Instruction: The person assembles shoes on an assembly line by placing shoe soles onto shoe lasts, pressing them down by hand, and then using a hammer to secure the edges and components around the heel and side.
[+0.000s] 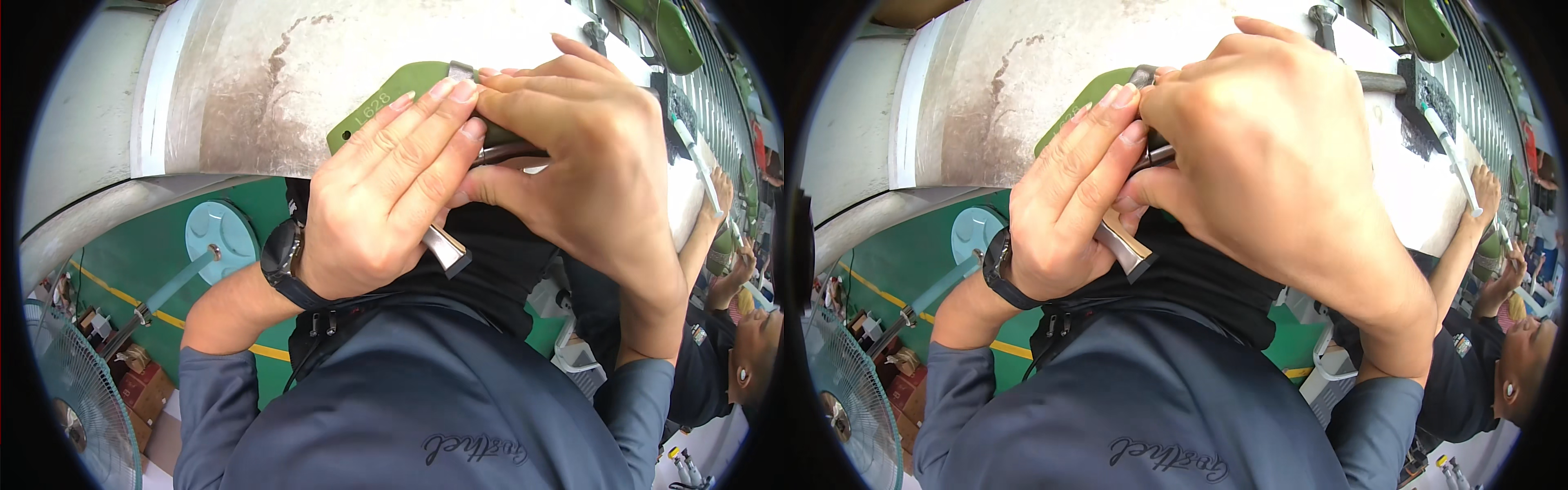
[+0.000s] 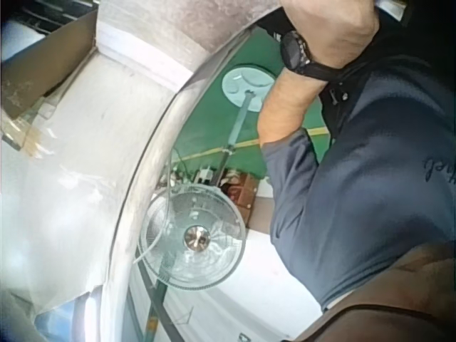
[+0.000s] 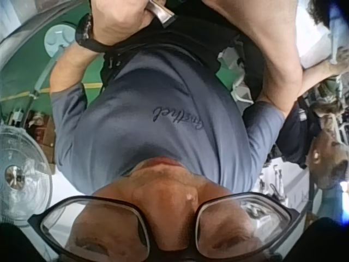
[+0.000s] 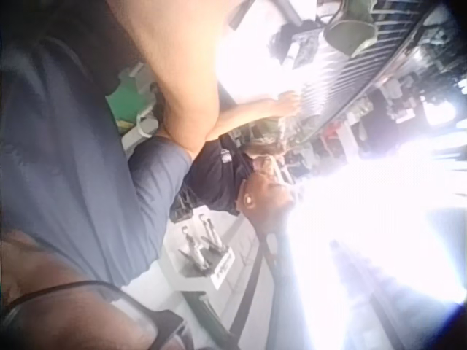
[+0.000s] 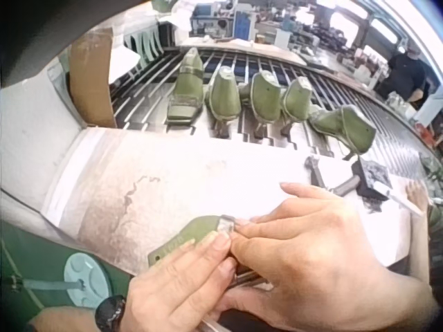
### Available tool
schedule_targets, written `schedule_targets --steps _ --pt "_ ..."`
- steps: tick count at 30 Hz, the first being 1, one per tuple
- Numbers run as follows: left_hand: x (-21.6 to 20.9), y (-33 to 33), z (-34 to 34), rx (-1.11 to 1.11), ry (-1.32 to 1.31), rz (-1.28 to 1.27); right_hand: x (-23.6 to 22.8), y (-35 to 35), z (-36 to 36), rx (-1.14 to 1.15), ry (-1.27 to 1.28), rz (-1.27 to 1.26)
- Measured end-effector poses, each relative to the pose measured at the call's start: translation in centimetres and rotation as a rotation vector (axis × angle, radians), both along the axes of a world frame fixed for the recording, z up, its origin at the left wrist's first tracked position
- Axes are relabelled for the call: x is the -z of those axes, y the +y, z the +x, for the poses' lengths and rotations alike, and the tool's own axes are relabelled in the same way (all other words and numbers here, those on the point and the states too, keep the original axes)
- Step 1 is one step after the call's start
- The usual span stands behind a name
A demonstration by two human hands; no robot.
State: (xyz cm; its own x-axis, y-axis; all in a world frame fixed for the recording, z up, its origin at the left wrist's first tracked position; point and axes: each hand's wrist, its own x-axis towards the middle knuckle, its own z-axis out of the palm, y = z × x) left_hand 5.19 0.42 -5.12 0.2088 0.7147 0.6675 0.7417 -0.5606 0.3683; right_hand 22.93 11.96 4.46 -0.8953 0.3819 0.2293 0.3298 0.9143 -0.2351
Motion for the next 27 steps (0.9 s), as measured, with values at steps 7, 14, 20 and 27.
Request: schedule_targets --steps 7,14,20,27 --pt "-0.5 -0.4 1.2 -0.174 0.049 0.017 -5.1 0.8 -2.3 0.024 -0.518 -0.319" --pt "-3.6 0.1 -1.2 0.063 0.013 -0.311 2.5 1.0 3.6 0.149 0.223 0.191" --pt "-3.7 6.3 -0.5 0.187 -0.203 -0.462 7.2 4.6 12.1 0.481 0.457 0.129" --pt "-3.4 6.2 0.6 0.171 -0.171 -0.317 5.6 5.3 14.6 0.465 0.170 -0.010"
